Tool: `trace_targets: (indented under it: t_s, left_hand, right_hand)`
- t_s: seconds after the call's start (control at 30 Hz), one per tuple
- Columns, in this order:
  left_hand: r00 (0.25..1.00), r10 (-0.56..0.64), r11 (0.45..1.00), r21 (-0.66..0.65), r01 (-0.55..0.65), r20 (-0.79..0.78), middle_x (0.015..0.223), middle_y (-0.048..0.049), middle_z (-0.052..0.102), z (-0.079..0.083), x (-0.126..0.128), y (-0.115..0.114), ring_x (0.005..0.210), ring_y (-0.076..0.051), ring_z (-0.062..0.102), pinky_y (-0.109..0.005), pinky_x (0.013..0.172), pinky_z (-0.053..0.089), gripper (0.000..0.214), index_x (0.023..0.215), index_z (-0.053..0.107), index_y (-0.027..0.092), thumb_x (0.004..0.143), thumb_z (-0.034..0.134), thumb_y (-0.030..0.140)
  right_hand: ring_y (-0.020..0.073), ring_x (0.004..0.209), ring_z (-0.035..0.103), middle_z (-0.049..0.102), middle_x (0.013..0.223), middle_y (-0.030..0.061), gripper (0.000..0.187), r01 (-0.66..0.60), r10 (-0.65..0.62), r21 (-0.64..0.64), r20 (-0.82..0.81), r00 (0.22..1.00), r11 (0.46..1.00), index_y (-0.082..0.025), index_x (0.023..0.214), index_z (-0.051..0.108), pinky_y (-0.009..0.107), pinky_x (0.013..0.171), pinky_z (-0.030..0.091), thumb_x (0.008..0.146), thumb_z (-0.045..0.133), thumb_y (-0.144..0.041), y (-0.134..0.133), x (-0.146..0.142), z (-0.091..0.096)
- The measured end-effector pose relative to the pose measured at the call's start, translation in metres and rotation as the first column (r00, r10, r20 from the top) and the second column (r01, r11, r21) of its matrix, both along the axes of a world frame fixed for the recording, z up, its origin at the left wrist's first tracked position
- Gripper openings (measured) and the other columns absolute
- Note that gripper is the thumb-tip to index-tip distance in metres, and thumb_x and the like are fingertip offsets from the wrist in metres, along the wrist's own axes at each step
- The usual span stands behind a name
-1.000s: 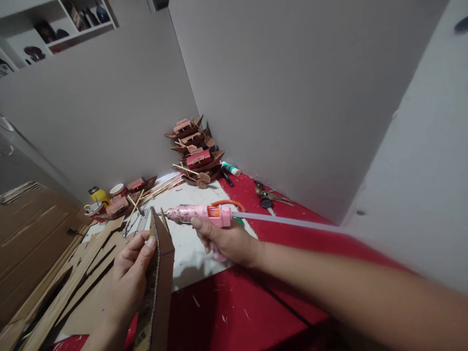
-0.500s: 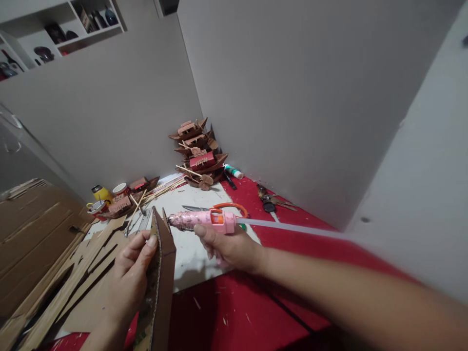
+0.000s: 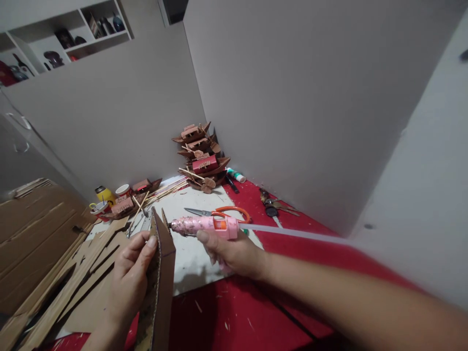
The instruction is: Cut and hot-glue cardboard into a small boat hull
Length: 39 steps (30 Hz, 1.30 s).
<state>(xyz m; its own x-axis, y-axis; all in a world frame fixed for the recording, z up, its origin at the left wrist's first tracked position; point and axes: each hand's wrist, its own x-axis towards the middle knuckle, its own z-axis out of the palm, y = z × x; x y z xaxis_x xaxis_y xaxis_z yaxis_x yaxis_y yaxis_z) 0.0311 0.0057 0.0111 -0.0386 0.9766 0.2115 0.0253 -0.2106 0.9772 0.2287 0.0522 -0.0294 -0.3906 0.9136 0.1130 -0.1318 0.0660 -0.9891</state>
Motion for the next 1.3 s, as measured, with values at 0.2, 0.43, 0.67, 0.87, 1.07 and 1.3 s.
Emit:
trace_targets:
  t_s: [0.2, 0.43, 0.67, 0.87, 1.07, 1.3]
  left_hand:
    - [0.999, 0.017, 1.000, 0.006, -0.016, -0.035, 0.068, 0.0024, 0.059, -0.001, -0.003, -0.001, 0.060, -0.009, 0.049, -0.018, 0.056, 0.040, 0.026, 0.083, 0.063, 0.018, 0.085, 0.065, 0.043]
    - [0.999, 0.004, 1.000, 0.010, -0.004, -0.040, 0.070, 0.0030, 0.057, -0.004, -0.005, -0.001, 0.062, -0.009, 0.049, -0.018, 0.057, 0.039, 0.024, 0.088, 0.063, 0.019, 0.087, 0.062, 0.043]
    - [0.997, 0.012, 0.998, 0.061, -0.008, -0.073, 0.066, 0.0036, 0.055, 0.002, -0.005, -0.001, 0.060, -0.009, 0.046, -0.018, 0.055, 0.036, 0.024, 0.078, 0.062, 0.019, 0.086, 0.064, 0.042]
    - [0.992, -0.023, 0.997, 0.074, 0.032, -0.128, 0.063, 0.0036, 0.050, 0.007, -0.004, -0.005, 0.059, -0.010, 0.040, -0.019, 0.054, 0.034, 0.025, 0.075, 0.062, 0.019, 0.087, 0.061, 0.041]
    - [0.979, -0.094, 0.994, 0.036, 0.102, -0.179, 0.066, 0.0017, 0.049, 0.009, 0.000, -0.010, 0.062, -0.011, 0.040, -0.021, 0.056, 0.034, 0.029, 0.073, 0.060, 0.017, 0.090, 0.057, 0.041]
    - [0.944, -0.158, 0.985, 0.026, 0.173, -0.289, 0.061, 0.0039, 0.038, 0.011, -0.001, -0.009, 0.058, -0.011, 0.031, -0.023, 0.053, 0.028, 0.033, 0.068, 0.050, 0.018, 0.092, 0.052, 0.040]
  right_hand:
    - [0.0077, 0.041, 0.041, 0.043, 0.047, -0.0025, 0.068, -0.044, 0.044, 0.002, 0.051, 0.998, 0.999, -0.018, 0.052, 0.046, 0.024, 0.041, 0.029, 0.063, 0.056, -0.085, 0.000, 0.001, -0.003]
    - [0.0077, 0.041, 0.039, 0.041, 0.045, -0.0034, 0.068, -0.061, 0.061, 0.007, 0.031, 0.998, 0.998, -0.019, 0.050, 0.045, 0.024, 0.042, 0.029, 0.063, 0.056, -0.085, 0.002, -0.001, -0.007]
    - [0.0077, 0.041, 0.038, 0.041, 0.044, -0.0041, 0.065, -0.088, 0.087, 0.065, 0.019, 0.996, 0.994, -0.019, 0.050, 0.045, 0.024, 0.040, 0.029, 0.066, 0.058, -0.081, 0.007, 0.004, -0.006]
    - [0.0081, 0.041, 0.040, 0.046, 0.045, -0.0034, 0.057, -0.183, 0.176, 0.181, 0.054, 0.983, 0.966, -0.018, 0.056, 0.055, 0.021, 0.039, 0.030, 0.071, 0.061, -0.073, 0.012, 0.019, 0.010]
    - [0.0066, 0.039, 0.038, 0.050, 0.049, -0.0032, 0.052, -0.256, 0.232, 0.196, 0.137, 0.963, 0.947, -0.016, 0.077, 0.071, 0.019, 0.036, 0.029, 0.072, 0.066, -0.067, 0.017, 0.037, 0.022]
    - [0.0061, 0.037, 0.037, 0.052, 0.048, -0.0023, 0.055, -0.383, 0.340, 0.195, 0.221, 0.914, 0.903, -0.015, 0.102, 0.075, 0.016, 0.033, 0.027, 0.076, 0.065, -0.062, 0.023, 0.048, 0.028]
